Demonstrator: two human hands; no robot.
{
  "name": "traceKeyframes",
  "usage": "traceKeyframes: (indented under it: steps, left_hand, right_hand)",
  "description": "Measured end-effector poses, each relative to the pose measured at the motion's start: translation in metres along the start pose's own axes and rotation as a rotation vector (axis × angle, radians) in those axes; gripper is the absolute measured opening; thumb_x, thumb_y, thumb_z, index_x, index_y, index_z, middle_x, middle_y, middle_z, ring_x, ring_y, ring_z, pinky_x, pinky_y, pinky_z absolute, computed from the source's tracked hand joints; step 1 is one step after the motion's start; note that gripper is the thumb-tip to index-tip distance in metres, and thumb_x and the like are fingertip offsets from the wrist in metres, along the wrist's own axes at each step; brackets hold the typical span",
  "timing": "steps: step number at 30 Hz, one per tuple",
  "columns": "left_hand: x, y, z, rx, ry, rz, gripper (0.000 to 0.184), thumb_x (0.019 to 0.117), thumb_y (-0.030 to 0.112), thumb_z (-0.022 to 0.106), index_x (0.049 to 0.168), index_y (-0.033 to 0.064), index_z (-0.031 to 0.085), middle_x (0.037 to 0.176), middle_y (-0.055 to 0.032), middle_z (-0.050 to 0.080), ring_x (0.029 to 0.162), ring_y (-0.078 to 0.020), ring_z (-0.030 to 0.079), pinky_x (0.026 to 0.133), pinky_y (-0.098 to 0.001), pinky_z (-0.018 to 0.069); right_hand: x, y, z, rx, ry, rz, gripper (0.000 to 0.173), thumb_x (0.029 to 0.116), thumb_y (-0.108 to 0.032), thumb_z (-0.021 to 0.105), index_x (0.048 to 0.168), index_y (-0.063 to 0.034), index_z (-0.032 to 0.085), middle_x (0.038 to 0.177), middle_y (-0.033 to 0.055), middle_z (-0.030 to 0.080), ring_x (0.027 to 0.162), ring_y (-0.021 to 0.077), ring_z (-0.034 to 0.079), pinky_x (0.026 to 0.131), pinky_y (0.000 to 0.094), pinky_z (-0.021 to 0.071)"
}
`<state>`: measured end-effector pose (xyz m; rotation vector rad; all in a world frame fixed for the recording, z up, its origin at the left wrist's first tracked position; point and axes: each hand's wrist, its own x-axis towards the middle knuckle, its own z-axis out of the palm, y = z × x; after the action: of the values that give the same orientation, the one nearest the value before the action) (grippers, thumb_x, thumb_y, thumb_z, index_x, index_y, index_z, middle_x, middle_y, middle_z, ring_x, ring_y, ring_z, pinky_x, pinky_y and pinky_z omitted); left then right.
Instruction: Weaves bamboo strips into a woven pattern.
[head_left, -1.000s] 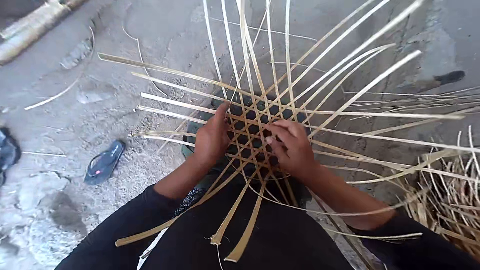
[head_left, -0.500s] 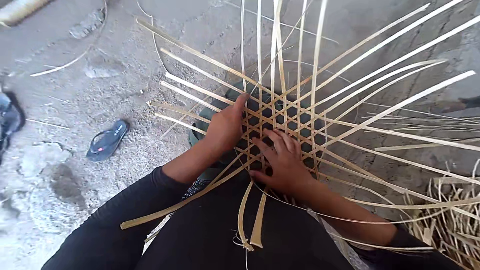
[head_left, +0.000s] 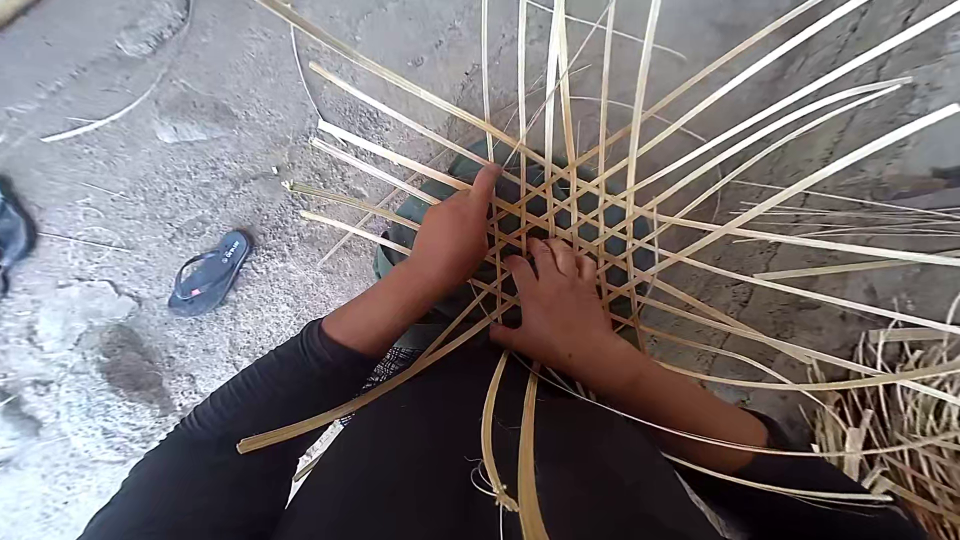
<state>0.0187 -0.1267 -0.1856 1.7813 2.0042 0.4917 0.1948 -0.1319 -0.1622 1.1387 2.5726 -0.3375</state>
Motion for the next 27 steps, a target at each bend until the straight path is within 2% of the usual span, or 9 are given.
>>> traceKeyframes:
  steps: [4, 8, 15, 18, 20, 22, 24, 26, 27]
  left_hand:
    - [0.001, -0.002, 0.002, 0.005, -0.003, 0.023, 0.057, 0.1008, -0.001, 0.047, 0.156, 0.0081, 0.035, 0.099, -0.0202, 0.070, 0.088, -0.0390, 0.072, 0.076, -0.0542, 0.0573]
    - [0.002, -0.001, 0.001, 0.010, -0.028, 0.039, 0.059, 0.0997, -0.003, 0.049, 0.156, 0.0064, 0.034, 0.100, -0.0211, 0.069, 0.089, -0.0398, 0.071, 0.077, -0.0538, 0.0570]
    - [0.008, -0.011, 0.003, -0.035, -0.048, 0.072, 0.065, 0.0965, -0.003, 0.053, 0.157, 0.0076, 0.032, 0.099, -0.0181, 0.071, 0.087, -0.0366, 0.073, 0.077, -0.0530, 0.0580]
    - [0.006, -0.014, 0.002, -0.079, -0.013, 0.107, 0.057, 0.1005, -0.001, 0.050, 0.155, 0.0047, 0.035, 0.099, -0.0204, 0.070, 0.083, -0.0378, 0.072, 0.074, -0.0552, 0.0578]
    - [0.002, -0.015, 0.004, -0.107, 0.044, 0.123, 0.055, 0.1013, -0.001, 0.048, 0.155, 0.0039, 0.036, 0.094, -0.0196, 0.071, 0.080, -0.0367, 0.072, 0.073, -0.0547, 0.0585]
    - [-0.002, -0.015, 0.009, -0.136, 0.114, 0.123, 0.055, 0.1011, -0.001, 0.049, 0.155, 0.0046, 0.037, 0.093, -0.0192, 0.070, 0.077, -0.0351, 0.071, 0.071, -0.0523, 0.0589]
    - [-0.007, -0.013, 0.014, -0.153, 0.182, 0.116, 0.054, 0.1009, 0.000, 0.051, 0.154, 0.0054, 0.039, 0.098, -0.0198, 0.069, 0.077, -0.0348, 0.071, 0.070, -0.0508, 0.0593]
    - [-0.009, -0.012, 0.021, -0.178, 0.261, 0.114, 0.053, 0.1004, 0.000, 0.051, 0.152, 0.0061, 0.043, 0.103, -0.0211, 0.068, 0.077, -0.0345, 0.071, 0.068, -0.0500, 0.0594]
    - [-0.010, -0.011, 0.023, -0.197, 0.294, 0.106, 0.051, 0.1002, -0.001, 0.051, 0.151, 0.0074, 0.046, 0.108, -0.0218, 0.066, 0.077, -0.0330, 0.070, 0.067, -0.0484, 0.0597]
  right_hand:
    - [0.001, 0.004, 0.010, 0.012, 0.110, -0.031, 0.089, 0.0703, -0.068, 0.076, 0.136, -0.0108, 0.062, 0.150, 0.0231, 0.049, 0.144, 0.0430, 0.039, 0.107, 0.0640, 0.0350]
    - [0.001, 0.005, 0.015, 0.009, 0.163, -0.045, 0.088, 0.0685, -0.068, 0.078, 0.133, -0.0096, 0.064, 0.147, 0.0240, 0.052, 0.141, 0.0441, 0.042, 0.105, 0.0640, 0.0364]
    - [0.003, 0.007, 0.022, 0.003, 0.237, -0.075, 0.084, 0.0682, -0.068, 0.077, 0.128, -0.0100, 0.067, 0.142, 0.0238, 0.056, 0.139, 0.0441, 0.045, 0.104, 0.0642, 0.0377]
    - [0.003, 0.015, 0.006, 0.036, 0.127, -0.104, 0.081, 0.0764, -0.073, 0.071, 0.132, -0.0147, 0.066, 0.143, 0.0205, 0.055, 0.141, 0.0425, 0.043, 0.107, 0.0650, 0.0358]
    - [0.005, 0.029, -0.012, 0.125, 0.096, -0.130, 0.080, 0.0828, -0.080, 0.060, 0.133, -0.0185, 0.066, 0.139, 0.0128, 0.060, 0.138, 0.0370, 0.048, 0.108, 0.0629, 0.0392]
    - [0.013, 0.043, -0.028, 0.261, 0.202, -0.134, 0.066, 0.0930, -0.070, 0.057, 0.132, -0.0186, 0.068, 0.129, 0.0073, 0.068, 0.125, 0.0306, 0.060, 0.102, 0.0576, 0.0481]
    - [0.025, 0.052, -0.037, 0.376, 0.344, -0.114, 0.040, 0.1026, -0.045, 0.059, 0.126, -0.0152, 0.071, 0.119, 0.0059, 0.072, 0.109, 0.0241, 0.068, 0.094, 0.0474, 0.0558]
    - [0.042, 0.054, -0.036, 0.478, 0.461, -0.104, 0.023, 0.1042, -0.028, 0.061, 0.118, -0.0140, 0.074, 0.108, 0.0039, 0.072, 0.093, 0.0150, 0.068, 0.081, 0.0335, 0.0575]
    - [0.050, 0.054, -0.033, 0.521, 0.488, -0.111, 0.021, 0.1040, -0.023, 0.061, 0.115, -0.0125, 0.075, 0.106, 0.0045, 0.072, 0.091, 0.0137, 0.069, 0.080, 0.0313, 0.0581]
